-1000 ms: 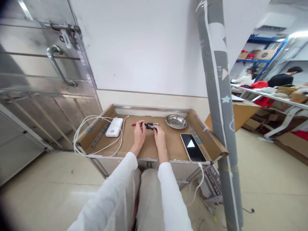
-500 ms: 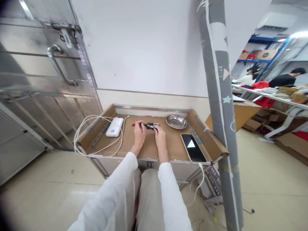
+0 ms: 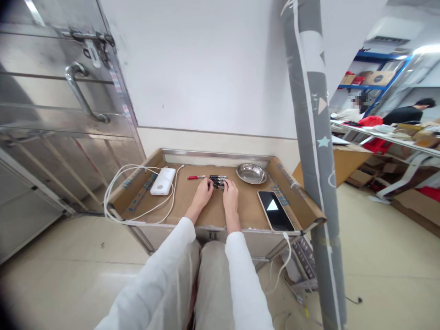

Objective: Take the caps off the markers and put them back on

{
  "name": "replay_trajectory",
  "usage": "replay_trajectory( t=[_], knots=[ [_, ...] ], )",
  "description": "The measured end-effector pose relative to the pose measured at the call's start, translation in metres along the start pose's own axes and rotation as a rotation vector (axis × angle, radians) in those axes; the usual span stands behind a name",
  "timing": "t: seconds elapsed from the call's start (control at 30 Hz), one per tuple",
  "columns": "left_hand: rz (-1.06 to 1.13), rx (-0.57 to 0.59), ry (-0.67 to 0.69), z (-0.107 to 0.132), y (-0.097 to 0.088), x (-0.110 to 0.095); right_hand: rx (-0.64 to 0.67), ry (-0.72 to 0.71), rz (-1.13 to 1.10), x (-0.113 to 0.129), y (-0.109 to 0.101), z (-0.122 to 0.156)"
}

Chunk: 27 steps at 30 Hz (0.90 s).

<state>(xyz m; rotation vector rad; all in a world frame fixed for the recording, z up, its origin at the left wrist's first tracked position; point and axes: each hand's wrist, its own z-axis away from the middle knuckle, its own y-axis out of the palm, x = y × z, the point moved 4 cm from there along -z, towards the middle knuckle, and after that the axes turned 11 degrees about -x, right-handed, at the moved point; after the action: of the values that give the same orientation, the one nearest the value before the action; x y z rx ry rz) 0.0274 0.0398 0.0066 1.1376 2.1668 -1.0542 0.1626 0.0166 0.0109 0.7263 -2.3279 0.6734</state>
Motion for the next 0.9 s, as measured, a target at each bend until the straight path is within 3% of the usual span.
replay_trajectory(
  t=[0.27,0.5,0.67,0.9],
  knots=[
    [-0.124,0.011,0.007,0.001,0.002,0.002,0.033,-0.013,0.013,0.001,0.001,0.002],
    [-0.125,-0.052,-0.007,0.0,-0.002,-0.001,0.143,-0.071,0.015,0.008,0.004,0.007],
    [-0.103,-0.083,-0.03,-0.001,-0.009,-0.006,0.233,-0.143,0.153,0.015,0.004,0.01],
    [-0.149,0.075,0.034,0.001,-0.006,-0.013,0.264,-0.16,0.199,0.013,0.006,0.012]
  ],
)
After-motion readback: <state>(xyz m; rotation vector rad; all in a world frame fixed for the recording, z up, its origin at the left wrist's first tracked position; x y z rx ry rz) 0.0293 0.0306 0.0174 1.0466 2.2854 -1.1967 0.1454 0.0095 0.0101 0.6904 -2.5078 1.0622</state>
